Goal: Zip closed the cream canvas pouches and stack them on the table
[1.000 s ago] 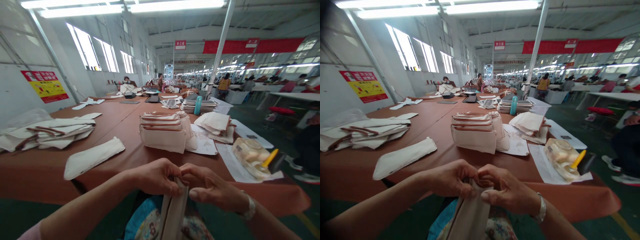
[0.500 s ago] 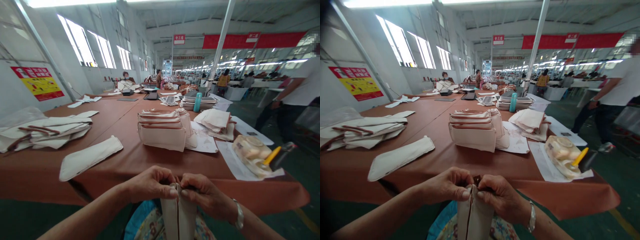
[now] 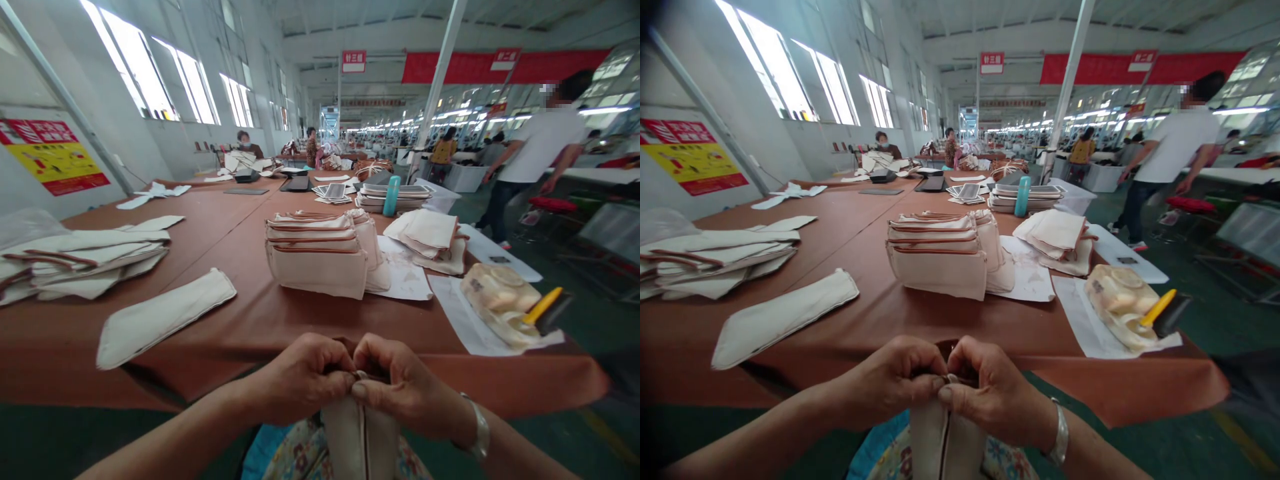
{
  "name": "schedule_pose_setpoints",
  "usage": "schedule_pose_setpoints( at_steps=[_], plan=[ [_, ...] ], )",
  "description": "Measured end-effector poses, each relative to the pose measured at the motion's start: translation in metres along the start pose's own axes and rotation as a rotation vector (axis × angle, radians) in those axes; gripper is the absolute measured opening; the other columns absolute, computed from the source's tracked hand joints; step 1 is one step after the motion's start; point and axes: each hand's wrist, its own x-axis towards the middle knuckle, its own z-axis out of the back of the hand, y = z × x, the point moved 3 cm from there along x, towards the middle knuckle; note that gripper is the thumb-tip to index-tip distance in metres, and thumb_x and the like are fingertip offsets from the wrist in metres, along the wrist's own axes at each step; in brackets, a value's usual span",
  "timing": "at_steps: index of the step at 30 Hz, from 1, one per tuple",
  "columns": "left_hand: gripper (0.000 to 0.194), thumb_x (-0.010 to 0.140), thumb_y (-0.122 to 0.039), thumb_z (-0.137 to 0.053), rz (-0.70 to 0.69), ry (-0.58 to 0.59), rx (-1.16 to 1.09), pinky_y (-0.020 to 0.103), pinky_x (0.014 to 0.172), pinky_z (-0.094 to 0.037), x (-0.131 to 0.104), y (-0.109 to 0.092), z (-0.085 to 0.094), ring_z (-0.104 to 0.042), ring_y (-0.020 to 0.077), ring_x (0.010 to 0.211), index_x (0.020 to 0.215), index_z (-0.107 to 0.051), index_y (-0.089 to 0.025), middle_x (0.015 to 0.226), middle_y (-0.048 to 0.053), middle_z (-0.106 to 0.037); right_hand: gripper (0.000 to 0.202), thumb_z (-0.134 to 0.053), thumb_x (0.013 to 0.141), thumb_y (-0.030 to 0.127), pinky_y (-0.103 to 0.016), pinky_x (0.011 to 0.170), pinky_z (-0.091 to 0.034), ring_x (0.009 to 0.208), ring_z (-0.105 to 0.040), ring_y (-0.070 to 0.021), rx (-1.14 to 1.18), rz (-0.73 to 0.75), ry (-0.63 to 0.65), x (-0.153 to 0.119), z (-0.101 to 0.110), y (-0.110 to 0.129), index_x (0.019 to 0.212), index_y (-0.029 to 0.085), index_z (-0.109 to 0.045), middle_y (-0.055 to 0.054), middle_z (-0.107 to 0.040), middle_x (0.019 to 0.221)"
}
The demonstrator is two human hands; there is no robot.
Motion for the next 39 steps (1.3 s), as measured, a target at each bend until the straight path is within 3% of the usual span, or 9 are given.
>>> schedule_pose_setpoints(
  at_steps=[4, 7, 12, 17, 23, 26, 31, 35, 39],
  plan=[
    [0.017, 0.081, -0.016, -0.048, -0.056, -0.068, 0.293, 0.019, 0.049, -0.025, 0.001, -0.004, -0.004, -0.039, 0.0085, 0.059, 0.076, -0.064, -0.012, 0.066, -0.003, -0.049, 0.013, -0.064, 0.083, 0.024, -0.021, 0.058, -0.034, 0.066, -0.042, -0.0112, -0.013, -0.043, -0.037, 0.0, 0.004, -0.004, 0.079, 0.015, -0.055, 0.002, -0.051, 0.072],
    [0.018, 0.081, -0.015, -0.047, -0.068, -0.084, 0.339, 0.02, 0.05, -0.026, 0.002, 0.001, -0.005, -0.04, 0.0085, 0.059, 0.075, -0.064, -0.012, 0.066, -0.003, -0.05, 0.011, -0.064, 0.082, 0.023, -0.021, 0.057, -0.036, 0.065, -0.045, -0.0117, -0.028, -0.075, -0.067, -0.003, 0.004, -0.007, 0.079, 0.014, -0.058, 0.001, -0.055, 0.072],
    [0.022, 0.084, -0.032, -0.055, 0.075, 0.003, -0.05, 0.02, 0.049, -0.026, 0.0, 0.01, -0.007, -0.038, 0.0102, 0.06, 0.079, -0.064, -0.012, 0.066, -0.002, -0.047, 0.008, -0.064, 0.082, 0.022, -0.023, 0.062, -0.039, 0.067, -0.048, -0.0131, 0.024, -0.006, -0.14, -0.01, 0.001, -0.01, 0.078, 0.014, -0.062, 0.0, -0.056, 0.072],
    [0.057, 0.087, -0.063, -0.047, 0.117, 0.001, -0.416, 0.023, 0.047, -0.025, 0.0, 0.015, -0.012, -0.033, 0.0095, 0.053, 0.072, -0.061, -0.01, 0.063, 0.001, -0.047, 0.01, -0.056, 0.089, 0.021, -0.026, 0.067, -0.042, 0.071, -0.052, -0.0152, -0.029, 0.221, -0.111, -0.019, 0.0, -0.007, 0.084, 0.017, -0.063, -0.003, -0.058, 0.077],
    [0.056, 0.069, -0.066, -0.07, 0.186, 0.122, -0.429, 0.022, 0.046, -0.019, -0.001, 0.018, -0.023, -0.026, 0.0068, 0.05, 0.07, -0.058, -0.011, 0.057, -0.005, -0.037, 0.012, -0.049, 0.092, 0.015, -0.025, 0.064, -0.038, 0.07, -0.05, -0.0141, -0.312, 0.436, -0.063, -0.032, -0.001, 0.004, 0.085, 0.019, -0.058, -0.003, -0.053, 0.077],
    [0.055, 0.074, -0.064, -0.067, 0.129, 0.148, -0.314, 0.02, 0.047, -0.021, -0.005, 0.011, -0.021, -0.029, 0.0073, 0.052, 0.078, -0.062, -0.01, 0.06, -0.004, -0.041, 0.005, -0.054, 0.092, 0.024, -0.024, 0.063, -0.037, 0.069, -0.047, -0.0138, -0.194, 0.331, -0.026, -0.037, 0.0, 0.006, 0.091, 0.019, -0.055, -0.001, -0.052, 0.079],
    [0.046, 0.087, -0.056, -0.056, 0.014, 0.194, -0.115, 0.018, 0.047, -0.022, -0.011, -0.005, -0.019, -0.03, 0.0075, 0.057, 0.086, -0.061, -0.01, 0.067, -0.003, -0.042, 0.035, -0.04, 0.099, 0.047, -0.02, 0.053, -0.029, 0.063, -0.035, -0.0102, 0.081, -0.059, 0.075, -0.035, 0.01, 0.007, 0.089, 0.015, -0.053, 0.002, -0.043, 0.075],
    [0.041, 0.091, -0.05, -0.052, -0.108, 0.15, 0.035, 0.017, 0.047, -0.024, -0.014, -0.019, -0.018, -0.03, 0.0078, 0.059, 0.08, -0.057, -0.011, 0.067, -0.003, -0.04, 0.041, -0.051, 0.094, 0.051, -0.02, 0.048, -0.022, 0.059, -0.028, -0.0082, 0.047, -0.073, 0.211, -0.032, 0.013, 0.012, 0.074, 0.014, -0.05, 0.004, -0.037, 0.067],
    [0.041, 0.089, -0.051, -0.055, -0.095, 0.162, -0.096, 0.018, 0.046, -0.023, -0.017, -0.02, -0.023, -0.03, 0.0075, 0.056, 0.078, -0.053, -0.012, 0.065, -0.004, -0.039, 0.038, -0.06, 0.089, 0.047, -0.019, 0.047, -0.022, 0.056, -0.029, -0.0071, 0.147, 0.024, 0.177, -0.033, 0.009, 0.011, 0.073, 0.013, -0.053, 0.004, -0.038, 0.064]
  ],
)
